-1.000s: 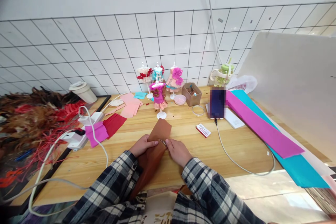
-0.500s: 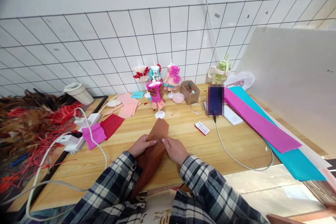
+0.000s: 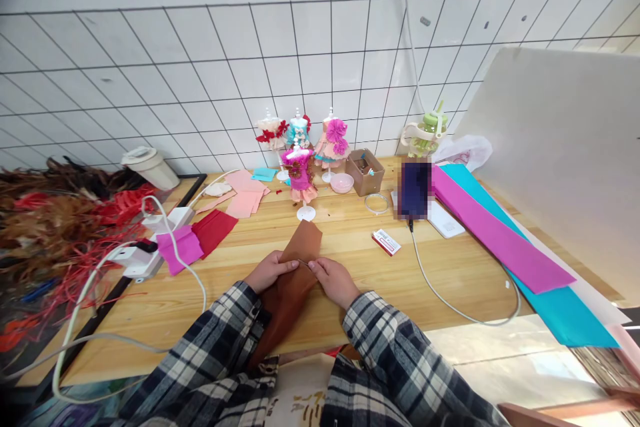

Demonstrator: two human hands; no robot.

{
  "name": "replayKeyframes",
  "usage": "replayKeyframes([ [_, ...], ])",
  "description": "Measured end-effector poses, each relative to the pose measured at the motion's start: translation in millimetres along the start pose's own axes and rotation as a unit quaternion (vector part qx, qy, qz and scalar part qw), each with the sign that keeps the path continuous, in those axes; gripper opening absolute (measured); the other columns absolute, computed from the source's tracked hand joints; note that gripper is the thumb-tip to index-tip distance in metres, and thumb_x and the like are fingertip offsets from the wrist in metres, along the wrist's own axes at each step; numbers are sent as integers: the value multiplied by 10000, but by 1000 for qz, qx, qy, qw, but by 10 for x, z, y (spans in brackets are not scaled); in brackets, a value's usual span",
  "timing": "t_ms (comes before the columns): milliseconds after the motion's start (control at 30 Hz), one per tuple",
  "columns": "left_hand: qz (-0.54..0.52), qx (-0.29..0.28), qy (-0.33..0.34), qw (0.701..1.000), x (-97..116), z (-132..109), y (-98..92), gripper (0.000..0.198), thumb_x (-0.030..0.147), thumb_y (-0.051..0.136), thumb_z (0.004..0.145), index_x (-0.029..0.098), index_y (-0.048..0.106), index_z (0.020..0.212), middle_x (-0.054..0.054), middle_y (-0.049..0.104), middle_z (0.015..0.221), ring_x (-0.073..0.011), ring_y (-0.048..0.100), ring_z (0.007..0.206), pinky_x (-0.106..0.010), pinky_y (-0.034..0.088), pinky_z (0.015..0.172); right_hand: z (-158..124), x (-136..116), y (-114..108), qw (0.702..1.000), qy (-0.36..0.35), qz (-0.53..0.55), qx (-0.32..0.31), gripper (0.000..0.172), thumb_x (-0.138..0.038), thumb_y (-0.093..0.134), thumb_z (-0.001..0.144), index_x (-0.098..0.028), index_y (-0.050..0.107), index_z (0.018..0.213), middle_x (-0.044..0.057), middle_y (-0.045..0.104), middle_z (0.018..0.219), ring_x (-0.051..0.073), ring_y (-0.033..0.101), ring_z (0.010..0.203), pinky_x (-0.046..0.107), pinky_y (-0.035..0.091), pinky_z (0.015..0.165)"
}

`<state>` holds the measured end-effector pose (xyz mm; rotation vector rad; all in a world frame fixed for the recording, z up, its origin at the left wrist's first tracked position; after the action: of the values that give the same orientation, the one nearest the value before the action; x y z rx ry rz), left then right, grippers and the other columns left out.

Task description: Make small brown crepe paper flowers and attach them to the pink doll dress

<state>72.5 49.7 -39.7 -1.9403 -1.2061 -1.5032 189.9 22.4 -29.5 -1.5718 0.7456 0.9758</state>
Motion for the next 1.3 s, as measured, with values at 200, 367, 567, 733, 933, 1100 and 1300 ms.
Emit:
replayKeyframes([
  [200,-11,-14,0,1000,-26,4,23,370,400,763,645,83,697,823,-48,713,739,-149,618,620,-247,445,628,-14,20,19,1000,-1,20,-5,448,-535,359,897,-201,638,789,30,655,748,173,567,693,280,445,651],
  [367,-11,-15,2,1000,-40,14,8,357,396,761,649,85,697,813,-42,710,733,-137,611,617,-236,439,622,-12,-3,2,999,-14,46,-5,464,-555,375,882,-190,627,748,30,627,699,168,537,655,275,420,625],
  [567,-14,-12,4,1000,-3,-1,-9,372,391,766,641,91,695,849,-50,716,780,-151,622,661,-246,446,655,-2,-10,-12,999,-5,33,-15,467,-549,340,896,-197,501,634,-5,496,585,134,435,562,257,352,556],
  [733,9,-15,6,1000,8,-5,-5,387,410,760,639,82,683,829,-43,702,746,-144,605,636,-242,434,631,6,34,30,999,-5,32,-34,486,-570,302,905,-196,497,665,-17,450,581,125,417,556,248,348,554],
  [933,57,-21,7,998,-11,24,-3,412,445,743,646,74,673,810,-40,684,707,-133,578,603,-240,422,607,-10,-36,28,1000,-17,11,-19,490,-568,290,911,-191,567,764,18,565,687,151,499,643,262,394,618],
  [1100,64,-16,11,998,-4,32,-2,399,450,743,642,77,665,762,-26,665,661,-125,560,570,-231,403,577,12,-85,26,999,-26,-19,7,451,-532,304,918,-196,563,766,33,601,729,167,534,694,272,408,655],
  [1300,49,-20,28,998,54,4,35,403,440,731,666,86,668,849,-42,690,762,-155,605,671,-247,436,642,9,-54,23,1000,-19,-13,18,428,-518,313,917,-204,537,731,22,581,690,160,517,654,267,405,632],
])
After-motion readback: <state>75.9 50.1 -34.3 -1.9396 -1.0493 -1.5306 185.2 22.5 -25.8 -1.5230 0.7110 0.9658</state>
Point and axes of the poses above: each hand's wrist, its own z-axis towards the middle knuckle, its own y-axis out of the palm, x = y × z, the point moved 10 cm from there along z, towards the middle knuckle
